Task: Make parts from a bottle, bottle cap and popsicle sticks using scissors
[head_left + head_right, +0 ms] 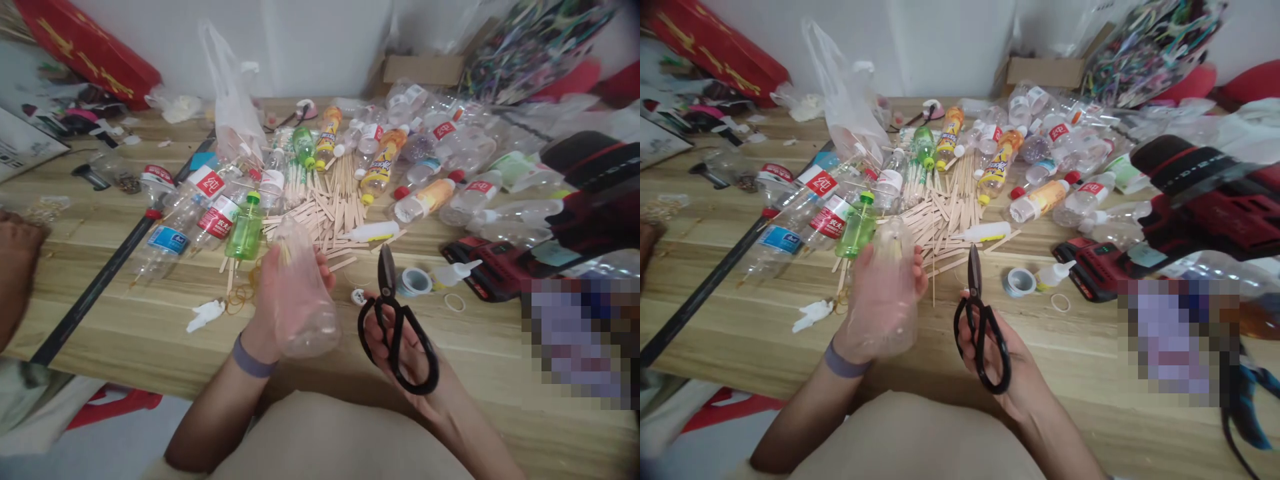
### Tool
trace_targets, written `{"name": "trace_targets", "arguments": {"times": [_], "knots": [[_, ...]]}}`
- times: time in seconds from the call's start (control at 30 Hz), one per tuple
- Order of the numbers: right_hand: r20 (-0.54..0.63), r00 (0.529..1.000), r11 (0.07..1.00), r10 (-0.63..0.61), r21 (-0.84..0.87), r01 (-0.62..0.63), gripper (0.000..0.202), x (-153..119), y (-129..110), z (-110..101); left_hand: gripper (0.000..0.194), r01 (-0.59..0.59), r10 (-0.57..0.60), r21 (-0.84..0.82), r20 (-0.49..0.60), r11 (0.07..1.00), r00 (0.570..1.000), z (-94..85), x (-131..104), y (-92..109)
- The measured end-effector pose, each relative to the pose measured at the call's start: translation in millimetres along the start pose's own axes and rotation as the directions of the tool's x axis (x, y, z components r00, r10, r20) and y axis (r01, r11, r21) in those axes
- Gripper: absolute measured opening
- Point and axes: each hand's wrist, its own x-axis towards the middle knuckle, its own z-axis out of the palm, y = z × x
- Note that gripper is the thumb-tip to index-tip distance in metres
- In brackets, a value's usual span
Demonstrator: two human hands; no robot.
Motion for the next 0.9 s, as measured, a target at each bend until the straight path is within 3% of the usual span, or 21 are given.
{"name": "trace_targets", "arguments": {"times": [0.07,0.13,0.27,0.47,0.6,0.67,0.8,0.9], "knots": [[-0.026,0.995,0.959,-0.098,-0.269,0.087,0.051,8.4,-2.6,6.9,0.054,0.037,-0.042,0.046,0.094,0.998,0.995,-8.3,1.5,-5.6],[-0.049,0.971,0.833,-0.235,-0.524,0.175,0.051,18.5,-2.6,11.7,0.058,0.077,-0.093,0.093,0.186,0.993,0.978,-16.3,3.3,-10.1],[-0.076,0.916,0.637,-0.394,-0.741,0.213,0.055,37.8,2.6,14.9,0.065,0.056,-0.123,0.2,0.337,0.978,0.933,-24.3,4.5,-16.9],[0.02,0.899,0.415,-0.437,-0.882,0.222,0.032,45.2,5.8,22.5,0.066,-0.092,-0.021,0.251,0.416,0.964,0.909,-27.0,0.8,-16.6],[0.092,0.856,0.256,-0.509,-0.933,0.253,0.038,43.6,4.7,18.5,0.07,-0.029,-0.141,0.336,0.471,0.941,0.871,-30.1,2.9,-1.0],[0.141,0.833,0.184,-0.535,-0.943,0.277,0.041,42.4,1.9,14.8,0.068,-0.003,-0.15,0.32,0.451,0.947,0.88,-30.6,3.7,3.9],[0.222,0.785,0.051,-0.578,-0.951,0.306,0.028,29.6,-19.3,22.2,0.068,-0.026,-0.082,0.233,0.439,0.972,0.895,-32.0,3.3,4.4],[0.317,0.696,-0.043,-0.645,-0.924,0.381,0.021,2.2,-47.2,43.2,0.067,-0.057,-0.02,0.181,0.398,0.982,0.917,-33.6,1.9,5.9]]}}
